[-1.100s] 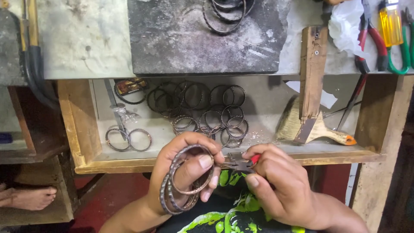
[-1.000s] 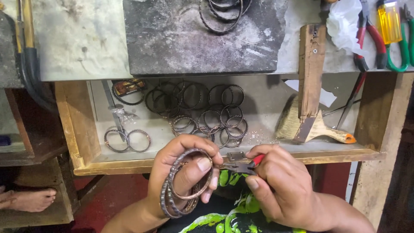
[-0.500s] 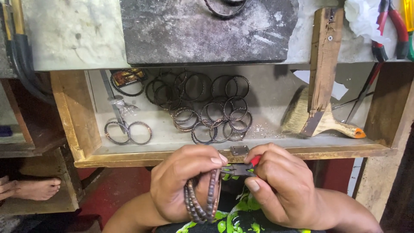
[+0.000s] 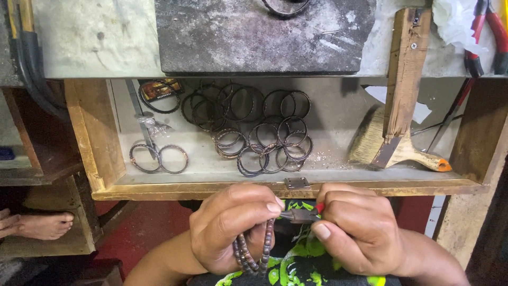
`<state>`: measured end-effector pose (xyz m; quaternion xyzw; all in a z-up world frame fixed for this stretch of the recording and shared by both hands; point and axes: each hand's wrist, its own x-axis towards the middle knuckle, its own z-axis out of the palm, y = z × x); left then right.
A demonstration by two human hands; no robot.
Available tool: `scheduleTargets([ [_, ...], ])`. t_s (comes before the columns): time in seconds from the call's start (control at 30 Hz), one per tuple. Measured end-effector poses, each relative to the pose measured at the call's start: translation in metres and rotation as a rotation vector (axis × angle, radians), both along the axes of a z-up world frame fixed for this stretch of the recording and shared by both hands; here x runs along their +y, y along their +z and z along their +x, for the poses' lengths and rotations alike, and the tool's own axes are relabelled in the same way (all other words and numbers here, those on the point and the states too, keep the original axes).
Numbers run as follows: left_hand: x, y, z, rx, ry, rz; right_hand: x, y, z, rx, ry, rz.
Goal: The person uses pliers to adjust and shape metal bangles at a workbench. They repeatedly grip and bend the bangles, handling them one at a time while additional bangles rest on the bench.
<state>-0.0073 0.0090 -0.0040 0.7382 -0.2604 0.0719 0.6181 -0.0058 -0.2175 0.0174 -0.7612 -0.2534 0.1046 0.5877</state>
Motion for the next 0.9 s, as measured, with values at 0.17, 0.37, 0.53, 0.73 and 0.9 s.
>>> scheduleTargets([
  [0.17, -0.002, -0.003, -0.001, 0.023, -0.012, -0.059, -0.004, 0.002, 0.002, 0.002, 0.012, -0.041],
  [0.37, -0.014, -0.003, -0.006, 0.635, -0.062, -0.522, -0.011, 0.005, 0.006, -0.369, -0.13, -0.353],
  [0.53, -0.021, 0.001, -0.007, 0.774, -0.062, -0.642, -0.014, 0.005, 0.003, -0.425, -0.203, -0.397],
  [0.73, -0.018, -0.001, -0.005, 1.009, -0.115, -0.803, -0.019, 0.007, 0.004, -0.35, -0.19, -0.362],
  [0.9, -0.018, 0.006, -0.003, 1.338, -0.17, -0.838, -0.02, 0.002, 0.007, -0.352, -0.164, -0.296],
])
